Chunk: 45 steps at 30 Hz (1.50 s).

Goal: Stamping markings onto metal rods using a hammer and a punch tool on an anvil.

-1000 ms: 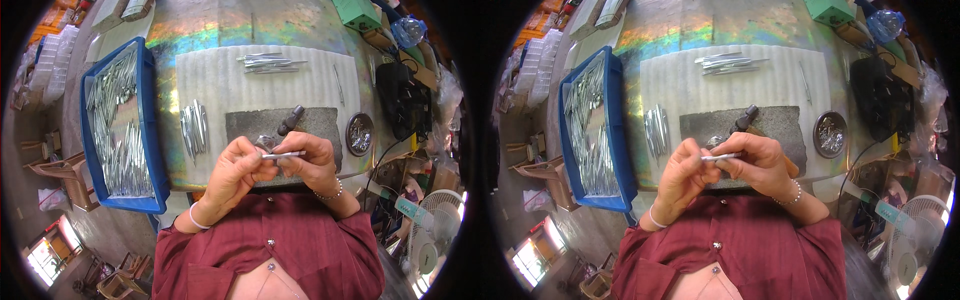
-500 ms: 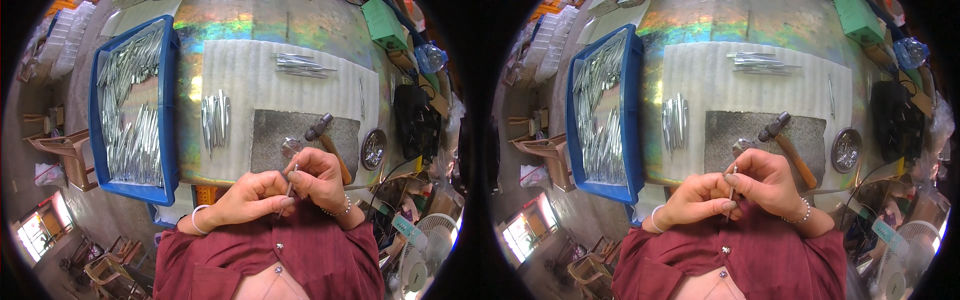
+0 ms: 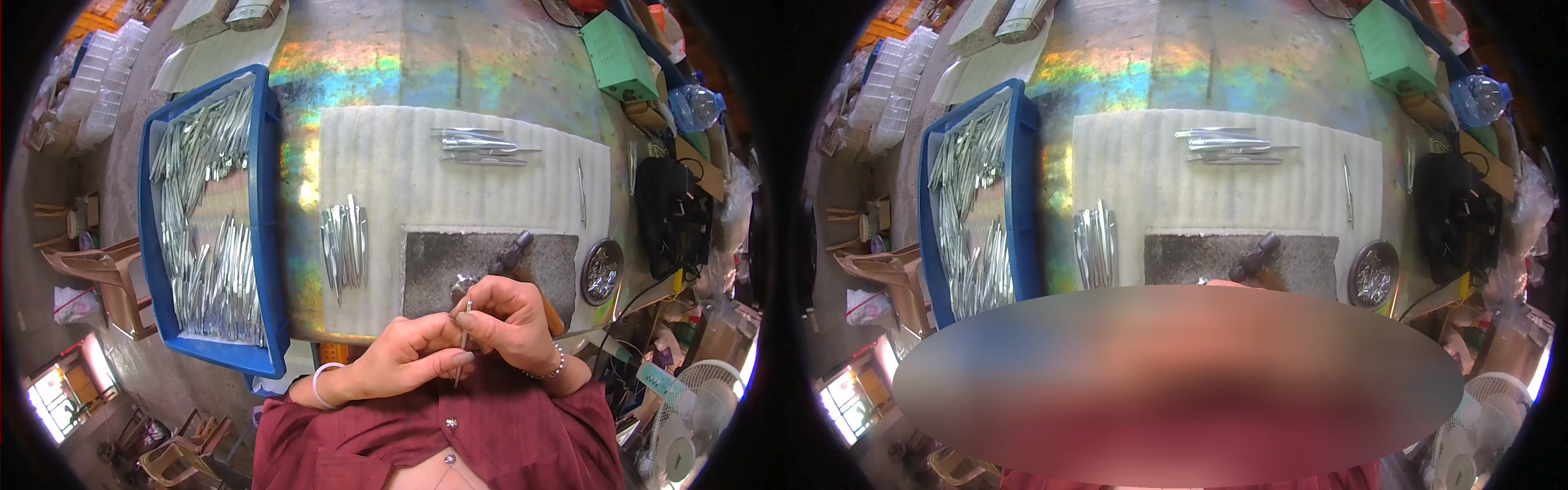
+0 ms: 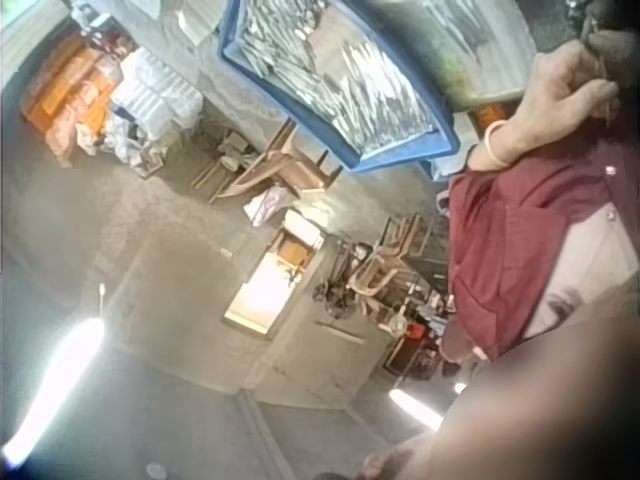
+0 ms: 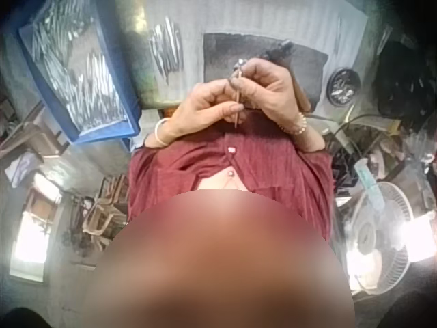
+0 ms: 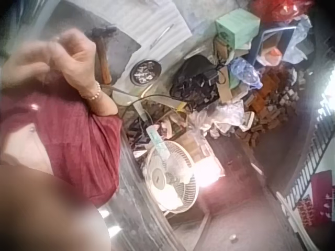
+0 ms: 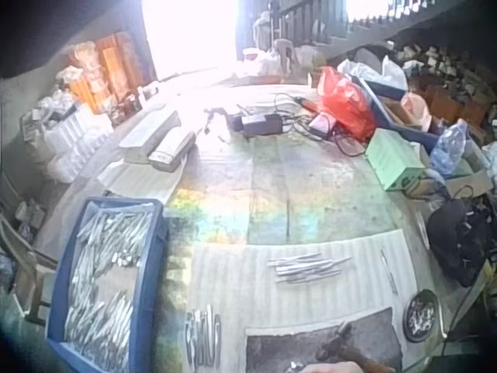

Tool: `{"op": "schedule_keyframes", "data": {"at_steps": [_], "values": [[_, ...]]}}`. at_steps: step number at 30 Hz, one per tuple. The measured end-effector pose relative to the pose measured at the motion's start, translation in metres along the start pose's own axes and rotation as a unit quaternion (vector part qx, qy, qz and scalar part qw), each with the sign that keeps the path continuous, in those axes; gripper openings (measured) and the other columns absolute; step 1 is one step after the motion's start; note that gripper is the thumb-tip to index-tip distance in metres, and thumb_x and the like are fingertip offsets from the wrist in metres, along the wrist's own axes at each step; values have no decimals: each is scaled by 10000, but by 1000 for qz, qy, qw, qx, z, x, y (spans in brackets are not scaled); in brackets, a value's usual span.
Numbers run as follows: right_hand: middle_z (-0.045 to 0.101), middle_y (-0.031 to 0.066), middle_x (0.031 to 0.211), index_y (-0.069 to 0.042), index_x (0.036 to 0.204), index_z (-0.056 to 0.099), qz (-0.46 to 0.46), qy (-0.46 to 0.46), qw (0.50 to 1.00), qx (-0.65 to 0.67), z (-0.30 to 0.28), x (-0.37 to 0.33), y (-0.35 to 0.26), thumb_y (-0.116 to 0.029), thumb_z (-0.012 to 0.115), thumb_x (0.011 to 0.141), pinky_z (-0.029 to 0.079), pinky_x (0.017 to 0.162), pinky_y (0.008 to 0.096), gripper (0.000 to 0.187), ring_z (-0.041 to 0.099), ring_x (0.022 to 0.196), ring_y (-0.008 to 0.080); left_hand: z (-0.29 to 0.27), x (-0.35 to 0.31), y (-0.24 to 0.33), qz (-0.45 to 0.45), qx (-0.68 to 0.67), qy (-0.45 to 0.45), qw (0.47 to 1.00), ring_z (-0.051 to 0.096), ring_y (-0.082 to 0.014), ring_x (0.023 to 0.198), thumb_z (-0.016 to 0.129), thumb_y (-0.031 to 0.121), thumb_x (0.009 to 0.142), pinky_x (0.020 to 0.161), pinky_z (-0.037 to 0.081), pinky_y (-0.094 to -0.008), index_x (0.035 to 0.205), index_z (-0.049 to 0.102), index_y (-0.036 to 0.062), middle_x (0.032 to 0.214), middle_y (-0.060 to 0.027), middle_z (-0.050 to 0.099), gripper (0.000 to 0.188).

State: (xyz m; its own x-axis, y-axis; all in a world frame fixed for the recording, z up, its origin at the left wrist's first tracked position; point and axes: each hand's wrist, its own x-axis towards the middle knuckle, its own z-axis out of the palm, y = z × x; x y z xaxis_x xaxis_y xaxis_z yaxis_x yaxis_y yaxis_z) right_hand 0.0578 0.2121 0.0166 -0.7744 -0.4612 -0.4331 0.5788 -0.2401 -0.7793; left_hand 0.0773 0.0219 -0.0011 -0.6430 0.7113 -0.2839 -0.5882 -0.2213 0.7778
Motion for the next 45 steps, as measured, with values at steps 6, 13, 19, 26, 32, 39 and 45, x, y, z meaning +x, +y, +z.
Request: {"op": "schedule_keyframes", "data": {"at_steps": [6,13,19,26,32,39,45], "values": [[592,3,725,-16,922,573,15,26,1000,10,-1,11,-6,-68,588,896,371,475,173,60,501,578,26,-6,8,1,-52,-104,-8,993,619,-105,768,528,105,941,673,512,-232,1016,518,-4,870,-68,643,132],[607,19,754,6,920,552,25,7,1000,-6,-8,18,-10,-60,568,910,437,539,186,68,557,670,45,-11,16,2,-20,-56,2,998,605,-89,742,532,89,937,658,509,-230,989,516,-13,836,-60,636,116],[607,39,755,23,934,538,13,-6,1000,-1,-9,21,-10,-50,547,918,477,556,207,76,576,673,64,-12,19,7,-10,-39,10,999,593,-77,703,557,60,917,628,501,-225,959,526,-16,790,-43,626,91],[608,45,765,31,942,544,9,-25,1000,1,-10,19,-8,-58,523,930,474,574,210,92,576,689,71,-10,18,8,-11,-41,13,999,597,-73,670,584,59,901,599,495,-217,975,529,-14,756,-26,618,118],[612,29,772,25,969,578,8,-27,1000,-13,-11,16,-6,-66,524,926,446,573,194,114,559,694,55,-6,16,7,-10,-26,30,999,589,-57,590,637,57,864,541,479,-204,974,549,-2,699,-6,609,152],[580,-1,742,12,974,597,18,-8,1000,-6,-12,10,-1,-58,513,915,388,518,174,125,486,613,15,0,14,5,39,119,90,988,541,-58,493,705,72,810,466,422,-214,809,546,24,571,-6,563,166],[555,-12,728,11,960,606,-32,6,999,-15,-8,6,2,-34,488,905,380,514,172,137,474,600,14,6,11,6,104,216,131,962,487,-65,453,750,97,772,423,365,-237,709,513,43,532,-19,526,251]]}}
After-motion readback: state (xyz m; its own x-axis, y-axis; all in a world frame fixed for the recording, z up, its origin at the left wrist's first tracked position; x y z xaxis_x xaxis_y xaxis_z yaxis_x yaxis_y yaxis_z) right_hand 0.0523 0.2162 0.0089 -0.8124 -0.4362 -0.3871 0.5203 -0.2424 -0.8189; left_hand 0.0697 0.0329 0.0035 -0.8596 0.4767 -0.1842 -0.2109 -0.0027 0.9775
